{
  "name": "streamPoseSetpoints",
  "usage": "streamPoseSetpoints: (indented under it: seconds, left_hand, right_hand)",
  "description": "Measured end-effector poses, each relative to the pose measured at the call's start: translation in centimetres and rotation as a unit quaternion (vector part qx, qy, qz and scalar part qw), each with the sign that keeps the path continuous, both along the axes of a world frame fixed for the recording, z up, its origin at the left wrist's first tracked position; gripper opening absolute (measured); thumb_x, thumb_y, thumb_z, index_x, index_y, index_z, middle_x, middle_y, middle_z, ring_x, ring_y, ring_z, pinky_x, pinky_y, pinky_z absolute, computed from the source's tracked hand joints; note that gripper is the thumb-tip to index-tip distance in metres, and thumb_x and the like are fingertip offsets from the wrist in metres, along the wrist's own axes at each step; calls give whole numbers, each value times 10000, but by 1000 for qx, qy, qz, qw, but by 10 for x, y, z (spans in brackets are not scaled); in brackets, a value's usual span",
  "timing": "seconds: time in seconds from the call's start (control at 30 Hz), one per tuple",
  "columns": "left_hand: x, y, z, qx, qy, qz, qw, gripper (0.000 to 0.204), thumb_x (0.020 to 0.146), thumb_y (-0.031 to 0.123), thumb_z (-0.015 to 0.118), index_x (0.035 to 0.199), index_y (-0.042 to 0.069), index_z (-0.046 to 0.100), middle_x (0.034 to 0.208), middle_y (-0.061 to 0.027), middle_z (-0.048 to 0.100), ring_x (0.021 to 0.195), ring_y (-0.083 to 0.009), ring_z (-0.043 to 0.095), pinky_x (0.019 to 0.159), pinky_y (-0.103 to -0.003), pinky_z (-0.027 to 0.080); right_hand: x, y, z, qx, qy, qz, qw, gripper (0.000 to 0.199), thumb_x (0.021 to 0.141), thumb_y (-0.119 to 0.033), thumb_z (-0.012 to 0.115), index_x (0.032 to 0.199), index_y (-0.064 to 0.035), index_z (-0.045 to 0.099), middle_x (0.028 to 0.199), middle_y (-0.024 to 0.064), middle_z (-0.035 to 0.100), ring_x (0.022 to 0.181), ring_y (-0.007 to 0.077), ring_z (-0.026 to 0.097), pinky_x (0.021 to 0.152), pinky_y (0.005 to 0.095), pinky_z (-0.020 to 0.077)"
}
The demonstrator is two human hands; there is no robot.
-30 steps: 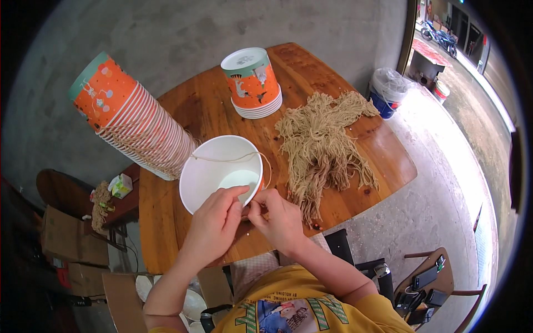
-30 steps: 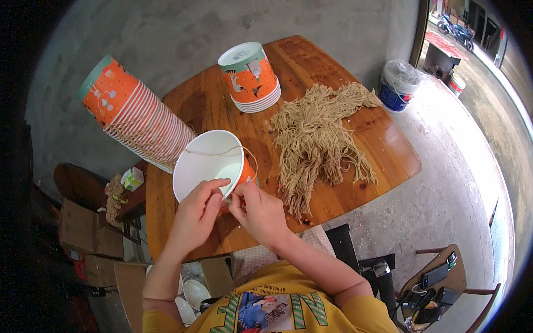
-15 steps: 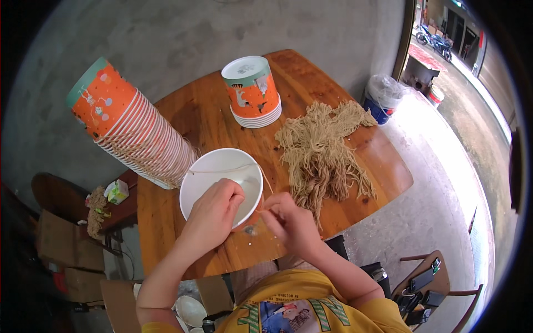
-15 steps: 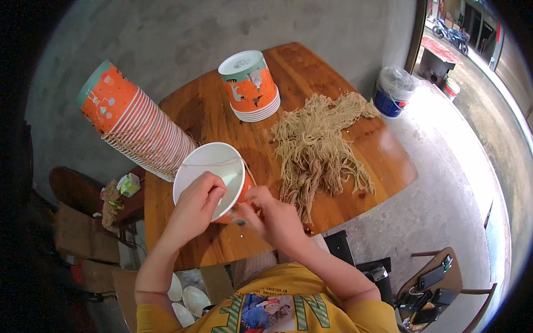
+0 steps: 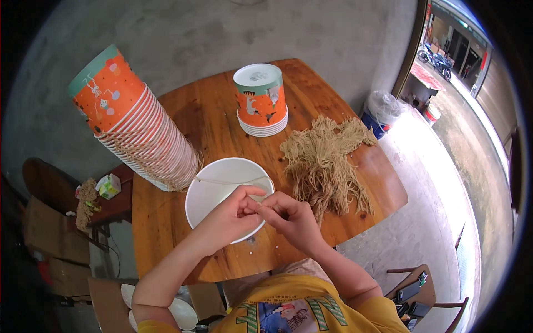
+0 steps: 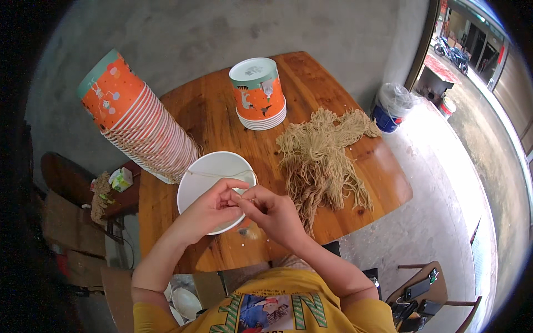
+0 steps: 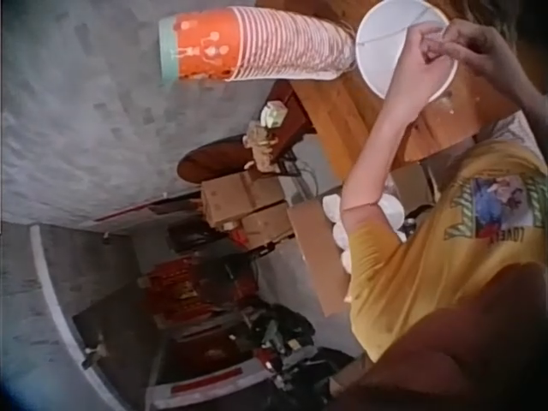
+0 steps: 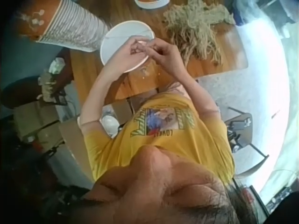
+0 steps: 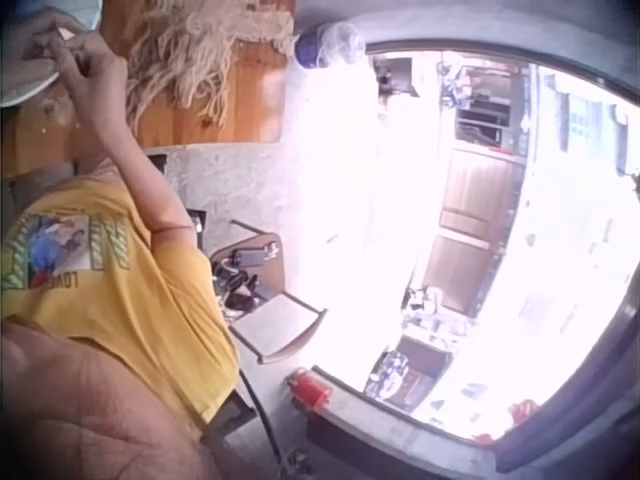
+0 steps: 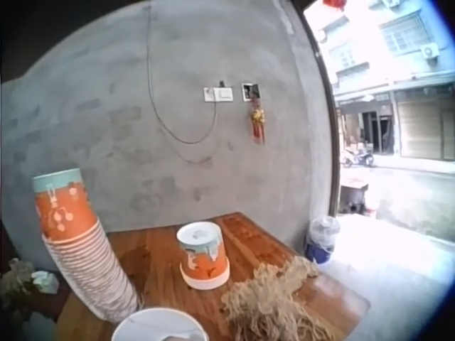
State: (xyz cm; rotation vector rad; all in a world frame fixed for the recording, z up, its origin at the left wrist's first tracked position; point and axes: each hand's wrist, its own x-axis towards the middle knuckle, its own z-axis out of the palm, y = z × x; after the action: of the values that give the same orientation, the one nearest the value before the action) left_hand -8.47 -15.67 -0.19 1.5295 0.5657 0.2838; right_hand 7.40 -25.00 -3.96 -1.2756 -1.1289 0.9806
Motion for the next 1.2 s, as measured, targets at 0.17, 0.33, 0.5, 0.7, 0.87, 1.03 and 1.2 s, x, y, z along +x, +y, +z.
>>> streamPoseSetpoints:
  seconds: [0.17,0.33,0.5,0.7,0.87,1.03,1.2]
  left_hand:
    - [3,11,-14,-123,27,20,992,275,915,76,617,1173,28,536,1045,-41,623,924,-97,572,814,-261,465]
    - [5,13,-8,-92,42,11,995,169,931,146,602,1061,42,581,968,-25,633,835,-80,553,746,-234,444]
    - [6,13,-7,-124,16,6,992,143,936,161,585,1027,52,604,926,-7,628,797,-74,539,727,-225,437]
    - [14,7,3,-82,61,5,995,173,934,178,608,1039,44,635,916,6,626,796,-65,541,712,-224,441]
    - [12,8,-2,-118,34,-5,992,190,942,171,609,1036,10,645,888,10,610,764,-64,521,692,-219,440]
    - [19,7,-1,-101,40,19,994,197,954,171,603,1041,-1,644,844,11,587,728,-65,501,668,-212,430]
    - [22,11,-3,-99,36,36,994,196,956,184,610,1013,-1,643,831,12,579,723,-63,497,662,-211,426]
  right_hand:
    - [12,2,-1,22,-4,24,999,100,959,-124,610,996,-33,595,799,-25,582,659,23,486,588,201,411]
    - [46,-2,33,30,-25,167,985,112,966,-79,557,1060,-25,530,819,14,604,767,59,543,684,247,461]
    - [46,20,60,38,-81,253,963,58,948,-44,562,1002,-25,551,914,12,594,804,52,532,689,231,448]
    - [53,46,49,129,-247,226,933,58,925,-69,577,962,-29,556,907,77,603,845,175,597,723,301,478]
    - [53,48,50,97,-260,216,936,93,911,-109,589,961,-33,570,909,81,581,873,222,593,762,330,486]
    - [62,33,34,118,-213,99,965,117,894,-110,636,976,-40,592,951,87,584,918,236,585,797,342,482]
    - [66,12,25,212,-281,78,933,195,850,-79,675,1026,-86,592,912,90,572,893,292,572,774,369,494]
